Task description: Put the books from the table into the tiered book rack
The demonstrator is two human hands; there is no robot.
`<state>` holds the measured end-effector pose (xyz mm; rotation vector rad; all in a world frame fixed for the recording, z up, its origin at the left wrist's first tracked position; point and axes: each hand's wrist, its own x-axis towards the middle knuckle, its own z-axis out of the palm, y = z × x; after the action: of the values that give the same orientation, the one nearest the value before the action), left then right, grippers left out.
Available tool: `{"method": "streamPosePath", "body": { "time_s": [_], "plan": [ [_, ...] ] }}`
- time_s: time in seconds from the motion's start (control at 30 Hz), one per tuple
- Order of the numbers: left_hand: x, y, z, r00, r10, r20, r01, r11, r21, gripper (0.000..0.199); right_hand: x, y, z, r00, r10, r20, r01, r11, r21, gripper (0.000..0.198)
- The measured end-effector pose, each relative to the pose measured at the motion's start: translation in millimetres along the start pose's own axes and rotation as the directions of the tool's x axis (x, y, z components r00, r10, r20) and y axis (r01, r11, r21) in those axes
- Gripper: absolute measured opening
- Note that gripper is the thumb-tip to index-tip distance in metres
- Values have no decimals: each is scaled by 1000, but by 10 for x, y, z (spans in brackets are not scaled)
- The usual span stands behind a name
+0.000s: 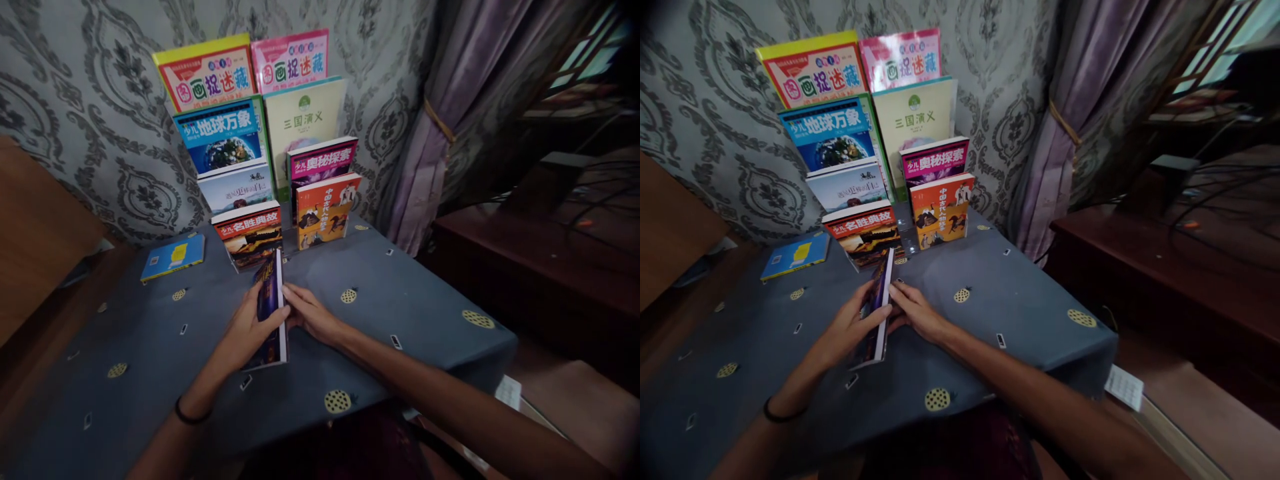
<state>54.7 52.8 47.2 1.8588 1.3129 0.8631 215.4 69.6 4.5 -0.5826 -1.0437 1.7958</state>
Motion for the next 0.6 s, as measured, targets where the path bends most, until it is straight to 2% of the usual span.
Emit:
{"method": "streamPosePath", "body": {
  "time_s": [0.33,0.6],
  "plan": [
    [34,48,-130,991,-109,81,115,991,-73,63,-28,-56,8,998,-9,55,7,1000,30,49],
    [23,29,-202,992,-59,109,67,995,-74,52,-10,-55,9,999,-6,47,4,999,51,52]
  ]
}}
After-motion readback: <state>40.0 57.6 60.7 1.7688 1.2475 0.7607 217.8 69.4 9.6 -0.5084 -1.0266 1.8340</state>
